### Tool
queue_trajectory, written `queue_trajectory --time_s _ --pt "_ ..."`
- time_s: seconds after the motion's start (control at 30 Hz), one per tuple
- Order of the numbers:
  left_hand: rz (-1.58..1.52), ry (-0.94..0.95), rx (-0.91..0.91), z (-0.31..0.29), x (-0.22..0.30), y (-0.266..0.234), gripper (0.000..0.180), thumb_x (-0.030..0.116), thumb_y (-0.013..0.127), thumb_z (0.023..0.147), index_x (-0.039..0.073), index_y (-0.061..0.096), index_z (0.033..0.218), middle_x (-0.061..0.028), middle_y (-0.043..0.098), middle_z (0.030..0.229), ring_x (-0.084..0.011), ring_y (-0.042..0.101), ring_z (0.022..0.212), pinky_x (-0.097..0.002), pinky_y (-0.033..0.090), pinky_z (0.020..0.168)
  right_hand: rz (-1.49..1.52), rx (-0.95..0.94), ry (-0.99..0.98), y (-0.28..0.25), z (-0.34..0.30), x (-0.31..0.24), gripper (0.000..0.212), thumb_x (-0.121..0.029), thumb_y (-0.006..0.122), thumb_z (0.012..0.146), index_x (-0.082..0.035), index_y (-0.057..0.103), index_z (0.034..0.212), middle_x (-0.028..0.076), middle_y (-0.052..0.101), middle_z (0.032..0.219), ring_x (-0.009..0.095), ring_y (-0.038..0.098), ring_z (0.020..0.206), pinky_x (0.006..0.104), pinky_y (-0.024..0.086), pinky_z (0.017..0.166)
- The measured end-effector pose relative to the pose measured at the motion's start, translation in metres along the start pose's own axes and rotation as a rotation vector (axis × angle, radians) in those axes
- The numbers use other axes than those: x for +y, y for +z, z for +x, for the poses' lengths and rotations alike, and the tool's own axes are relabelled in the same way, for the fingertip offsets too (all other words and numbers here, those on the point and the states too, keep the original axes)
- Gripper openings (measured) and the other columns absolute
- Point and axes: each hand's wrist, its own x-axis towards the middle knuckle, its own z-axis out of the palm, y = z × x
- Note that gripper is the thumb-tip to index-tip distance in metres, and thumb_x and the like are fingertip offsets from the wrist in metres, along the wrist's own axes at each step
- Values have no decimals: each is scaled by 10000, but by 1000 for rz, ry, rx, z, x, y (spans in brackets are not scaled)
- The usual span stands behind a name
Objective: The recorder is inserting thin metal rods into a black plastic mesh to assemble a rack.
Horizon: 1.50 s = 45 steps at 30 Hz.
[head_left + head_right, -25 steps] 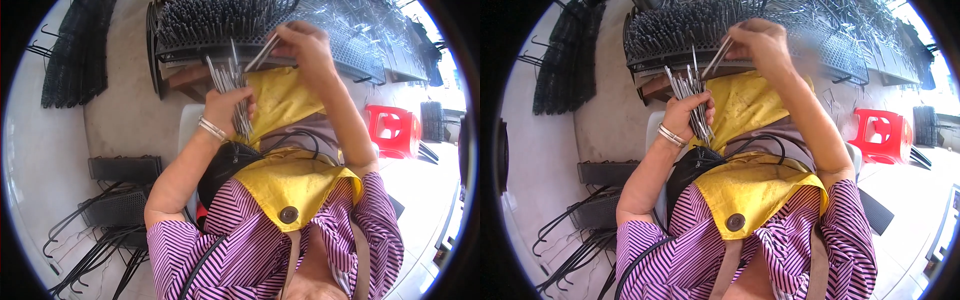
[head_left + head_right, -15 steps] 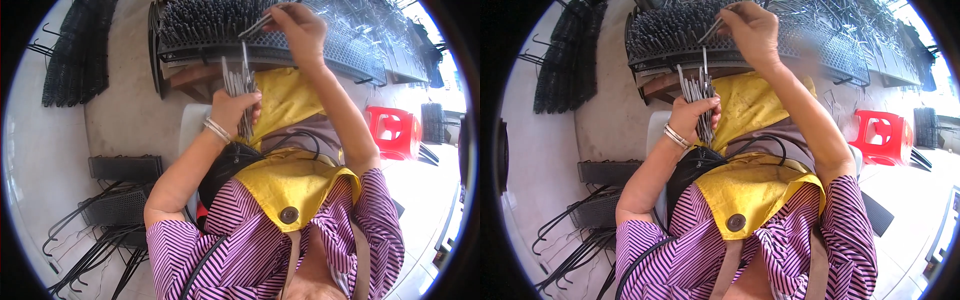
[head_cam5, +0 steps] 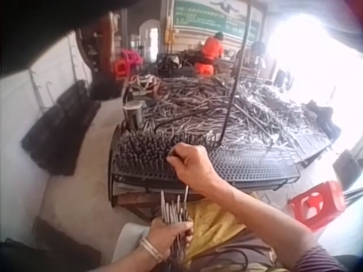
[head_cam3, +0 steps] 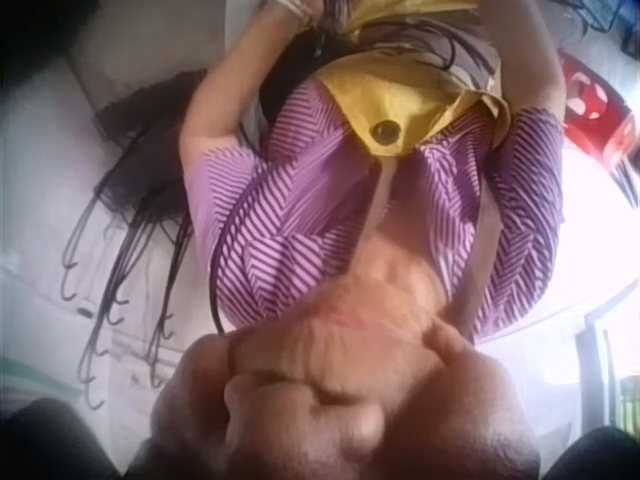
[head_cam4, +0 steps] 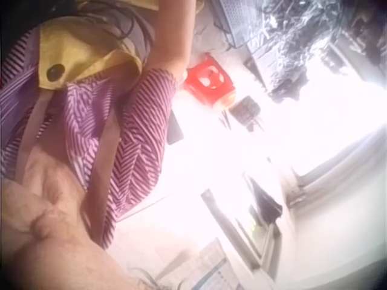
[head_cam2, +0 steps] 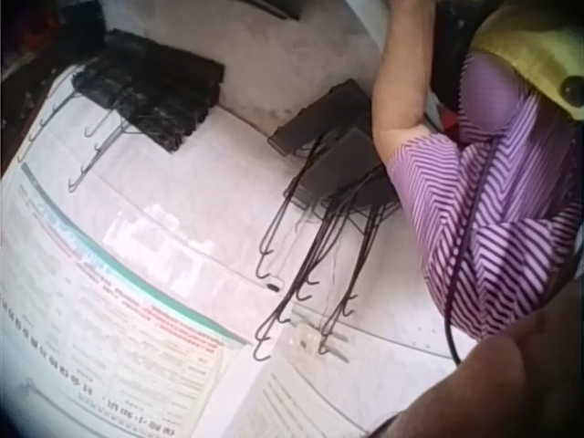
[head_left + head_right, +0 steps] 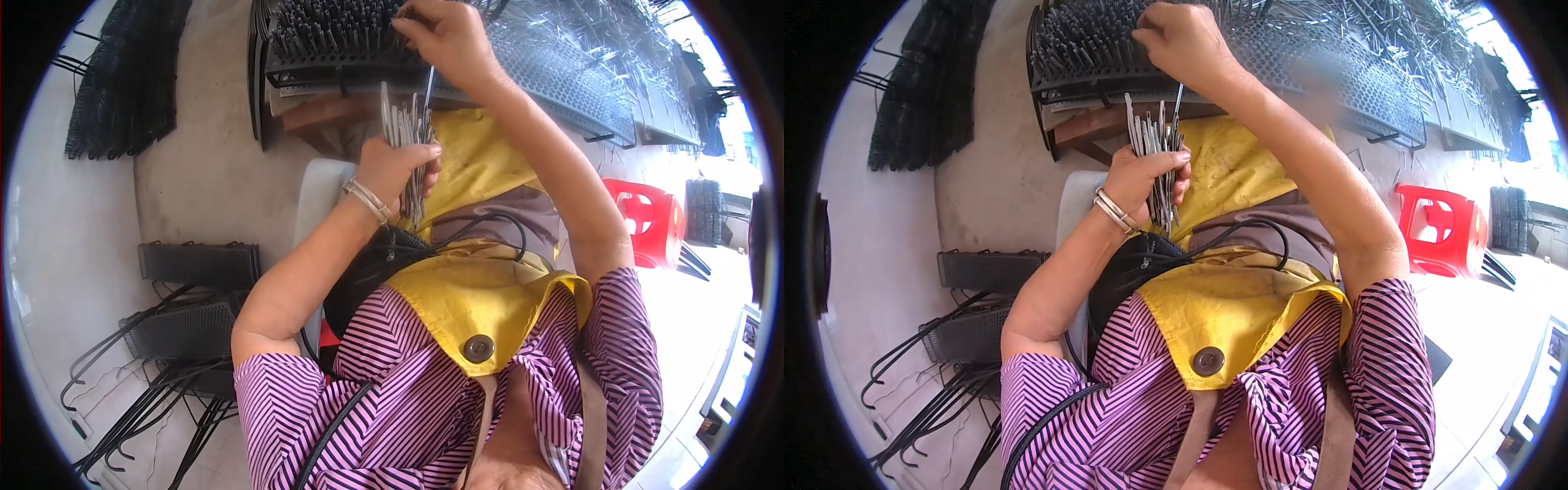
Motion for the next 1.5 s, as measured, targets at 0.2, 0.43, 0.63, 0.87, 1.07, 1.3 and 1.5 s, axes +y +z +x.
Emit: queue_trajectory --time_s 0.2,0.43,0.63,0.87,1.07,1.3,1.5 --pt "-69 -37 -12 4 0 -1 102 57 581 751 -14 548 817 -68 539 624 -147 509 489 -271 424 427 -11 12 48 5 7 -4 85 -2 595 671 38 522 686 183 477 529 216 506 445 313 388 432" --pt "-87 -51 -13 6 1 -2 131 54 570 759 -22 532 857 -74 532 647 -153 508 500 -280 426 430 -78 30 -103 7 7 2 83 2 592 635 28 527 681 196 515 572 334 549 543 354 418 468" --pt "-92 -64 -13 8 2 -2 168 51 556 771 -21 513 917 -80 529 661 -155 507 505 -287 425 432 -358 -67 -122 8 19 -2 94 -61 564 630 -4 499 594 218 517 591 390 538 614 440 423 536" --pt "-90 -79 -5 9 3 -3 209 53 557 774 -15 504 965 -81 529 663 -156 506 508 -287 424 441 -454 -231 -266 10 33 -8 61 -60 517 575 -1 528 587 212 523 584 382 542 616 437 432 554" --pt "-88 -59 -8 10 1 0 253 49 557 774 3 494 1015 -80 530 666 -162 506 515 -291 422 445 -843 -367 -206 15 39 -29 62 -62 520 589 -3 541 590 190 538 591 359 555 609 425 438 550" --pt "-117 -14 -20 9 4 -4 284 35 556 769 5 486 1042 -86 527 662 -167 505 512 -292 418 443 -588 -137 -4 -6 -3 -6 143 -130 571 753 7 545 785 176 581 677 310 582 584 382 466 525" --pt "-71 24 -38 7 5 2 286 9 571 736 -6 501 1012 -85 527 631 -160 506 483 -277 414 427 -300 -33 307 0 -44 20 249 -163 664 690 15 539 812 128 582 590 220 579 510 304 459 509"
